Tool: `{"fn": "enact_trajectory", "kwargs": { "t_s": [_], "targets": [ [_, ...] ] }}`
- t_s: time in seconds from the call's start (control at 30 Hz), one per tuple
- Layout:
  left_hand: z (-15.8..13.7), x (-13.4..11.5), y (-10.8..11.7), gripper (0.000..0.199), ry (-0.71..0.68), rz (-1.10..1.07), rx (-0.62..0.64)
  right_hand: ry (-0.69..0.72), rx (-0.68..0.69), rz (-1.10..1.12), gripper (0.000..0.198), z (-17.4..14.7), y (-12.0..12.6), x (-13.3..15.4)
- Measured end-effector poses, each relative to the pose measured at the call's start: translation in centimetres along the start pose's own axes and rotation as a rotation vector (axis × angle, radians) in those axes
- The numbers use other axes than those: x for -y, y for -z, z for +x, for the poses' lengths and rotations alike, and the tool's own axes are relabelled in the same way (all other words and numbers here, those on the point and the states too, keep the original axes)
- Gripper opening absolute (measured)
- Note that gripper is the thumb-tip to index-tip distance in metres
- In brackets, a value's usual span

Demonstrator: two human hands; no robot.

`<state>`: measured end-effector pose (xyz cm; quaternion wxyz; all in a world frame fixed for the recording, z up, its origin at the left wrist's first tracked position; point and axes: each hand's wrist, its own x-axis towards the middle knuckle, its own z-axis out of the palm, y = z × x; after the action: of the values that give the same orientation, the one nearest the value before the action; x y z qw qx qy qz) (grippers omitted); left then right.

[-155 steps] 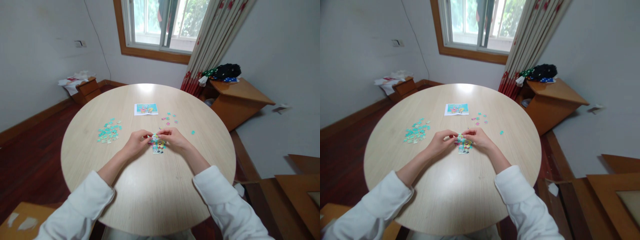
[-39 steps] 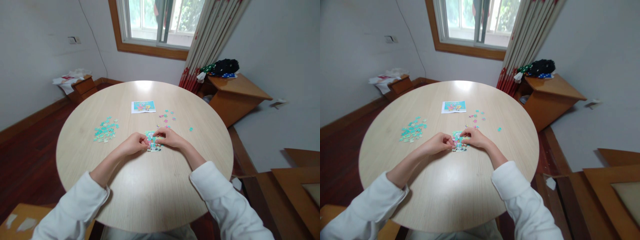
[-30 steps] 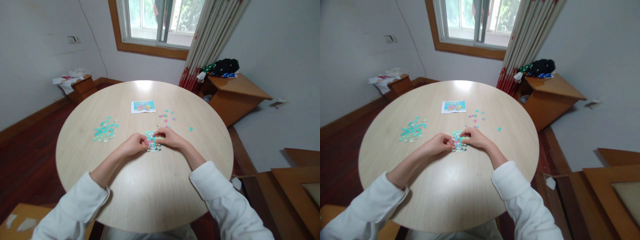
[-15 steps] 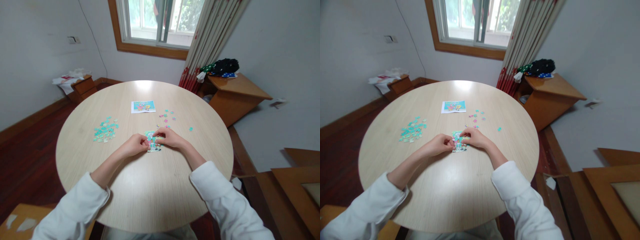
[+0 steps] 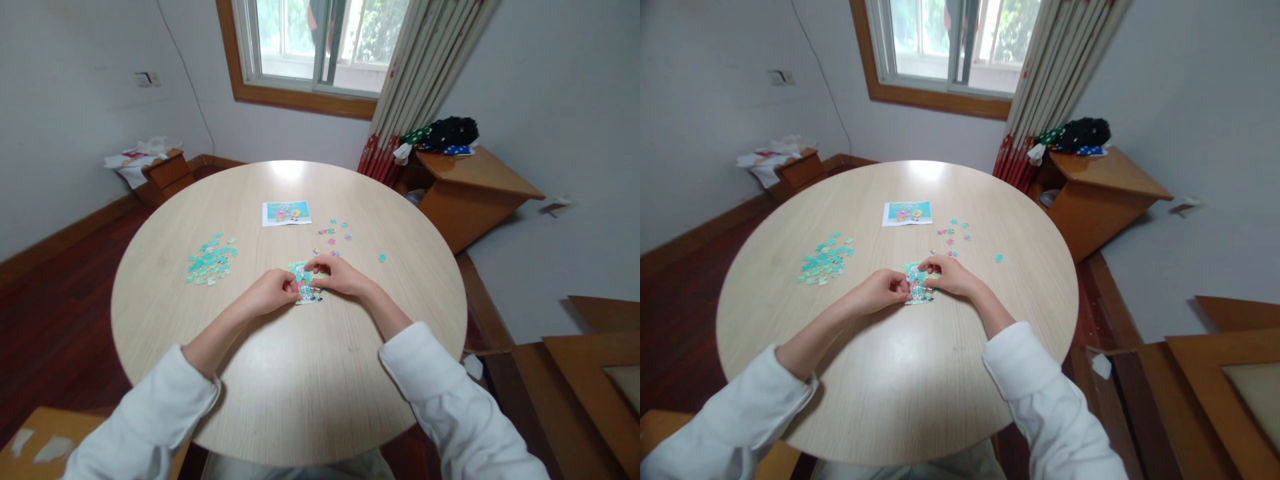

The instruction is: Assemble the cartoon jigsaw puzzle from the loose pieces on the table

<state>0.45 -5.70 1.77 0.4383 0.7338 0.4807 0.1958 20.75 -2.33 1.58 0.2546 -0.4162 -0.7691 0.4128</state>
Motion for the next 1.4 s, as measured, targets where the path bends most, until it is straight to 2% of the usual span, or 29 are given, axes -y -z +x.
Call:
{"fn": "enact_trajectory", "kwargs": {
  "t_s": [0.83,1.17,1.4],
  "targets": [
    [-0.4,-1.0,0.2,0.013,-0.013,0.153,-0.048,0.012,0.01,0.003,0.03,-0.1,0.0,0.1],
    [-0.2,-0.9,0.1,0.021,-0.023,0.097,-0.019,0.011,0.011,0.008,0.03,-0.1,0.0,-0.1],
    [-0.1,-1.0,1.1,0.032,0.033,-0.146,0.001,-0.015,0.014,0.097,0.028,-0.1,0.0,-0.1]
  ]
}}
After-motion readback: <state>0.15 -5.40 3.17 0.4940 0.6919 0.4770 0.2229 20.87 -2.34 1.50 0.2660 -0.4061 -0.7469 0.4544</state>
